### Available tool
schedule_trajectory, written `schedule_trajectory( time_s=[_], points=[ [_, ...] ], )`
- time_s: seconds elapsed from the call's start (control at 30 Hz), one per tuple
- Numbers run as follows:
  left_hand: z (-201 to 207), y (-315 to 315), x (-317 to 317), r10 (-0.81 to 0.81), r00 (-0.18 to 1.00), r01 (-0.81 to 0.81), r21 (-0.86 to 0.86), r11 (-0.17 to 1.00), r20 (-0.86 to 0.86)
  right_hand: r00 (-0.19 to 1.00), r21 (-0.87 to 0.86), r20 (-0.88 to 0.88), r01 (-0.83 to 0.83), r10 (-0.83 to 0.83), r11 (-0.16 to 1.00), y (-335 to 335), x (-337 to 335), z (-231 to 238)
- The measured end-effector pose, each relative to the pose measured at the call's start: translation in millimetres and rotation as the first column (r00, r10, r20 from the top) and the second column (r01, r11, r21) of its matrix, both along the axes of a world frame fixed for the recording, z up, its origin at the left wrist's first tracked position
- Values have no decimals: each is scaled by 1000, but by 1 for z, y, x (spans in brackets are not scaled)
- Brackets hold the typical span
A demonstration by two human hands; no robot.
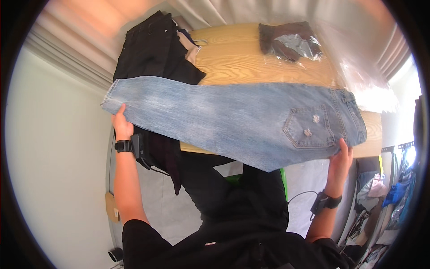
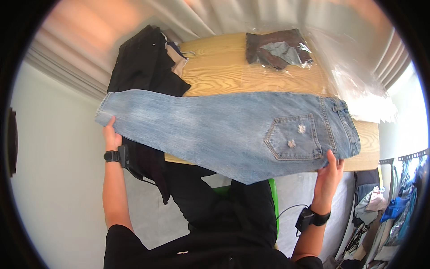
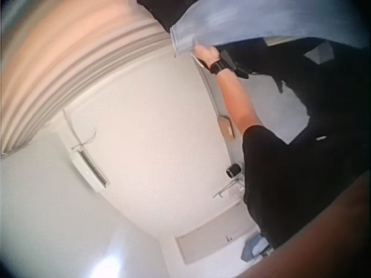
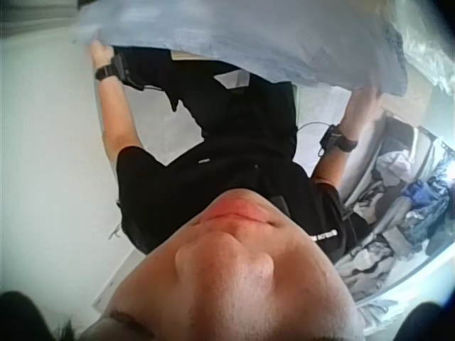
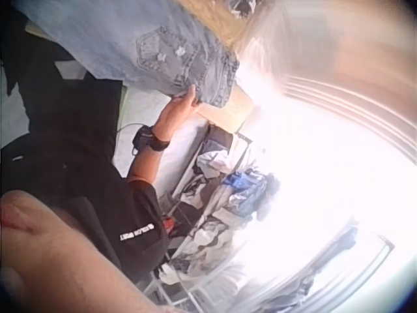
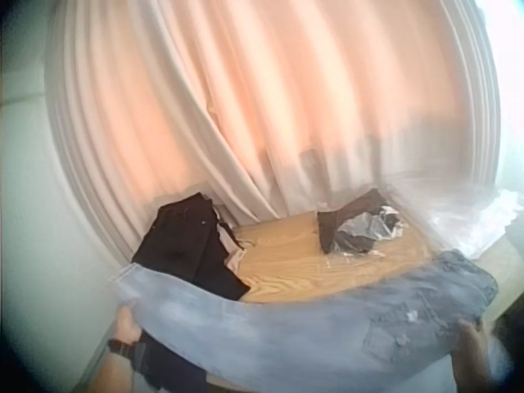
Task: The recorder folds items of clothing including a t-shirt, jeans, and pants, then places each into a clear plastic bag.
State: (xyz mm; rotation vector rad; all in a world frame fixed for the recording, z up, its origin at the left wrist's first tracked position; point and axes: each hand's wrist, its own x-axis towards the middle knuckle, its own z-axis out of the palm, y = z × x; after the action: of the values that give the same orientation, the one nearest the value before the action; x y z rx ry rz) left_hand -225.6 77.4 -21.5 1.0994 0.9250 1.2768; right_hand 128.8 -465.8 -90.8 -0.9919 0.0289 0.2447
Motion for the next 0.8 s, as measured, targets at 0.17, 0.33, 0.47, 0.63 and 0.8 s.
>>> schedule_trajectory(
  time_s=[0.17, 0.33, 0.47, 0.63, 0.8],
  points=[
    [74, -67, 62, -44, 999, 42, 312, 949, -3, 1000, -27, 12, 26, -26, 999, -6, 1, -4],
    [102, -110, 107, -50, 985, 137, 565, 814, -167, 999, -57, -6, 37, -38, 998, 3, 9, -6],
    [97, -180, 161, 67, 877, 355, 736, 576, -475, 999, -26, -8, 38, -38, 999, 2, 10, -8],
    [-29, -254, 203, -102, 573, 754, 474, 455, -813, 999, -20, -31, 11, -12, 1000, 4, 2, 2],
    [-62, -284, 204, 132, 335, 866, 360, 347, -933, 999, -82, -19, 45, -47, 996, 11, -7, 5]
  ],
)
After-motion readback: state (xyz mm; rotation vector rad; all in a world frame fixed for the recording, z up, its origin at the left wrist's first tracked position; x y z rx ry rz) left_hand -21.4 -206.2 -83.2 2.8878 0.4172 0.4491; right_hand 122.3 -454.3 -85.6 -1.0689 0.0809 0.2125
